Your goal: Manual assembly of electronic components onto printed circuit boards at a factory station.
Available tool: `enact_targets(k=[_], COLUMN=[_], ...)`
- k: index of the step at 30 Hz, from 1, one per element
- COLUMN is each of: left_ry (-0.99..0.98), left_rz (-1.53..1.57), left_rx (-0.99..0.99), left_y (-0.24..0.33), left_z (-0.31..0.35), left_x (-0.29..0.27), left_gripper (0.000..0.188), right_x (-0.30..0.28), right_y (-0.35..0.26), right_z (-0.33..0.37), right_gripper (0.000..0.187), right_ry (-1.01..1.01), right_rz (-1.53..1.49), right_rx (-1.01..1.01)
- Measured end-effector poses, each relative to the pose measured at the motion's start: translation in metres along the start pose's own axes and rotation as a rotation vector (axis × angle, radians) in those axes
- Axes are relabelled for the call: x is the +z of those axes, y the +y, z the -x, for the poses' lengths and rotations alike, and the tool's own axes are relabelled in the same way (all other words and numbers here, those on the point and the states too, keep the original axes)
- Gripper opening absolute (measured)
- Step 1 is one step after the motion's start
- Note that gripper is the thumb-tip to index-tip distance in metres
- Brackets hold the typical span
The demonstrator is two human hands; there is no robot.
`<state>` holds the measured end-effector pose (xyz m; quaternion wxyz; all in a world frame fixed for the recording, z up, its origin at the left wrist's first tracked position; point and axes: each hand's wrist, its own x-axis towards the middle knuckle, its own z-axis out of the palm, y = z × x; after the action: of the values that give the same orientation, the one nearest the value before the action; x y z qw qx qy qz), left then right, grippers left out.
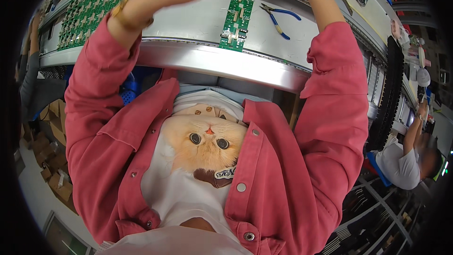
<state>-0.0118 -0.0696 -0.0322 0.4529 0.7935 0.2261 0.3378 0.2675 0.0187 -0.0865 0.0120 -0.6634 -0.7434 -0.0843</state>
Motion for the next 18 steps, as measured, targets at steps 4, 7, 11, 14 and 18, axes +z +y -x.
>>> enact_targets(k=[4, 7, 11, 14, 18], left_ry=[-0.114, -0.044, -0.047, -0.059, -0.036], left_rz=[-0.235, -0.279, -0.396, -0.470, -0.574], left_rx=[-0.080, -0.101, -0.099, -0.044, -0.063], left_y=[0.056, 0.055, 0.055, 0.051, 0.043], left_z=[0.044, 0.063, 0.080, 0.072, 0.080], left_x=[0.022, 0.034, 0.041, 0.052, 0.057], left_gripper=[0.013, 0.012, 0.013, 0.013, 0.012], right_x=[-0.006, -0.009, -0.016, 0.048, 0.046], right_y=[0.002, -0.005, -0.030, 0.044, 0.015], right_z=[-0.008, -0.009, 0.003, -0.017, -0.005], right_gripper=[0.020, 0.019, 0.013, 0.011, 0.010], right_ry=[0.008, 0.013, 0.494, 0.224, -0.144], right_rz=[0.022, 0.029, -0.360, -0.967, -1.655], right_rx=[0.046, 0.062, -0.348, -0.336, -0.186])
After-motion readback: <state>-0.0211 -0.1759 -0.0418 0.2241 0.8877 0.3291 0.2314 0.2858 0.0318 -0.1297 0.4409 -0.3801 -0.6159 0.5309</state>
